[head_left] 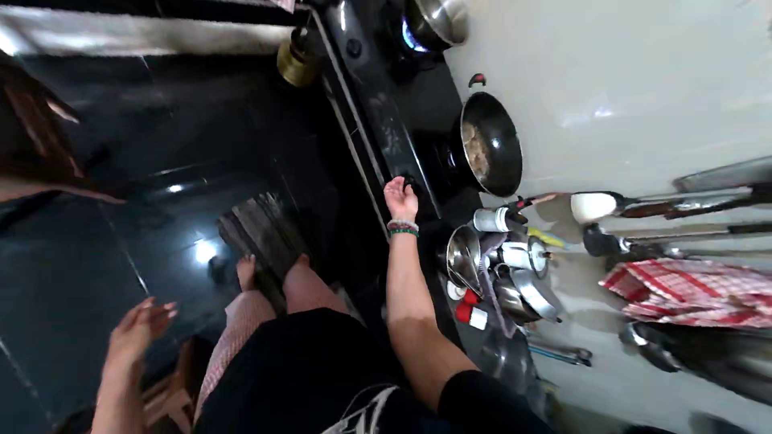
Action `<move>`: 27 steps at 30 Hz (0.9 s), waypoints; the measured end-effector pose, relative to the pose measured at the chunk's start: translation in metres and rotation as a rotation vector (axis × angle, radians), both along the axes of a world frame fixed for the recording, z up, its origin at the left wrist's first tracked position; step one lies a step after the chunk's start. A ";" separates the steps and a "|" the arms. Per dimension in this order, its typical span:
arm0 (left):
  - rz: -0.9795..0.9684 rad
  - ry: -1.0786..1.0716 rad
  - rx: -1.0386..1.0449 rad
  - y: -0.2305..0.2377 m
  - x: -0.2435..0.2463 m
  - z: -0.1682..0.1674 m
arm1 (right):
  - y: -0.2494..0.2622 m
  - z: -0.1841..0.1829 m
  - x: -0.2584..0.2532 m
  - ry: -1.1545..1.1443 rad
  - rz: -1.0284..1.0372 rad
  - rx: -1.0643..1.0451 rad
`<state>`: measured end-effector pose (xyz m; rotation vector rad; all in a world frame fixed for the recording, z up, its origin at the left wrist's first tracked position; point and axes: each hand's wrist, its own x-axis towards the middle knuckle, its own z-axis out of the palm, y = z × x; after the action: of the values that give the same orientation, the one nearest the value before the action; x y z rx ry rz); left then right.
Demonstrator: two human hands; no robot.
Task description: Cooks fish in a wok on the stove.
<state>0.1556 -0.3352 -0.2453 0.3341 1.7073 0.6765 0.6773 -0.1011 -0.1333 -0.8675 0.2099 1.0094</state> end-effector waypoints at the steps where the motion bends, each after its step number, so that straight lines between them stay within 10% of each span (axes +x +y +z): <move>1: 0.044 0.008 -0.037 -0.011 -0.004 -0.004 | 0.002 0.000 0.000 0.012 -0.015 0.016; 10: 0.104 -0.106 -0.264 -0.059 0.026 -0.029 | 0.015 0.003 -0.008 0.087 -0.152 0.083; 27: 0.096 -0.089 -0.185 0.006 0.023 -0.033 | 0.024 -0.002 -0.012 0.185 -0.200 0.181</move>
<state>0.1784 -0.3293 -0.2784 0.0920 1.6940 0.5891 0.6655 -0.0770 -0.1354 -0.5765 0.3494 0.9058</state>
